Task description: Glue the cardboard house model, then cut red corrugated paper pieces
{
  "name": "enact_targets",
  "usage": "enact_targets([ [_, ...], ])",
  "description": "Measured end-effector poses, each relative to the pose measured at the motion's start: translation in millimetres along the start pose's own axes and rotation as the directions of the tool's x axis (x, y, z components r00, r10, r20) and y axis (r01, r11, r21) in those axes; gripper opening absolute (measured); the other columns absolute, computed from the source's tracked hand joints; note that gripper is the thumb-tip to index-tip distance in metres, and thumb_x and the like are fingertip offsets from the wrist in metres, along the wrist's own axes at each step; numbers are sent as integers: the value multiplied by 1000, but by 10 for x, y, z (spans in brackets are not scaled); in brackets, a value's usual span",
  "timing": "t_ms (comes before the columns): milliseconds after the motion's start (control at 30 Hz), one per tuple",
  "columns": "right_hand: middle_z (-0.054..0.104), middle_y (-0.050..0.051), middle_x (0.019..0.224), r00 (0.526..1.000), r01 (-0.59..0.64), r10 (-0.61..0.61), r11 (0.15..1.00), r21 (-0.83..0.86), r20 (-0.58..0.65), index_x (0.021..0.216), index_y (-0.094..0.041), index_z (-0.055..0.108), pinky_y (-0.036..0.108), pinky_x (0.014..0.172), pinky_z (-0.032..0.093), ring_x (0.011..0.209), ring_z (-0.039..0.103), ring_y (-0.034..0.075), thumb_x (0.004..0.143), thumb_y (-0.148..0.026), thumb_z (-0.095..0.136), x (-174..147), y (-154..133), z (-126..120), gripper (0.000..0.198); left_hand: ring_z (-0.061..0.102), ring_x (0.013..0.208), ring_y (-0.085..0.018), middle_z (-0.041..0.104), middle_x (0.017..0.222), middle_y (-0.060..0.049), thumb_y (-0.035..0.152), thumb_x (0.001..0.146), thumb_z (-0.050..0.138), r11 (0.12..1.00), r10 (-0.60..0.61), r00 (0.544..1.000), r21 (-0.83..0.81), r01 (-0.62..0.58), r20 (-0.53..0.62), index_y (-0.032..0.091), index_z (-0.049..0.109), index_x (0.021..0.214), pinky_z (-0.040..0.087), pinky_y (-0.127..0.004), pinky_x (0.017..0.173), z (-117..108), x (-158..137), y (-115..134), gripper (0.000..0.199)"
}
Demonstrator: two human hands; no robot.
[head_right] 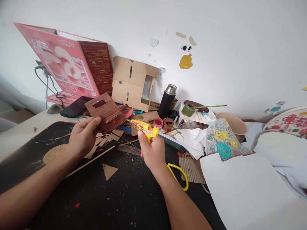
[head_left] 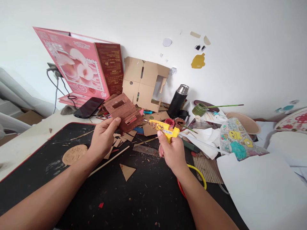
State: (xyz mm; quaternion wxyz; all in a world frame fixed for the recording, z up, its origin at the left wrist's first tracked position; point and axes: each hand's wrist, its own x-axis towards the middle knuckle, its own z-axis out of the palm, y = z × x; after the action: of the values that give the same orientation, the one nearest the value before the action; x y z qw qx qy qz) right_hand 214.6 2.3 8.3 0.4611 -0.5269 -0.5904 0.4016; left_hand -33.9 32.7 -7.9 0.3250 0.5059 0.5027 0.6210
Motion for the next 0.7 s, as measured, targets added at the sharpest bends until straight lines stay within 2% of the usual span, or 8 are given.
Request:
enact_targets([
  [100,47,-1,37,1000,-4,4,1000,4,3,49,-26,46,26,43,42,36,52,14,99,-72,59,0,10,2,70,58,65,-21,66,71,-5,49,96,69,997,-23,998,-79,27,57,24,70,71,52,-33,58,0,2,1,35],
  [300,47,-2,37,1000,3,-3,1000,4,6,49,-26,46,26,43,42,36,52,14,99,-74,59,-8,27,1,71,56,63,-20,67,72,-4,44,94,71,986,-30,999,-164,36,39,24,67,69,51,-32,56,20,5,17,33],
  [700,46,-1,37,1000,11,-11,1000,13,5,47,-26,46,27,44,42,36,52,14,101,-72,59,-15,19,6,72,58,63,-20,69,74,-5,49,92,71,992,-59,998,-108,62,28,24,65,69,53,-32,56,23,5,54,34],
])
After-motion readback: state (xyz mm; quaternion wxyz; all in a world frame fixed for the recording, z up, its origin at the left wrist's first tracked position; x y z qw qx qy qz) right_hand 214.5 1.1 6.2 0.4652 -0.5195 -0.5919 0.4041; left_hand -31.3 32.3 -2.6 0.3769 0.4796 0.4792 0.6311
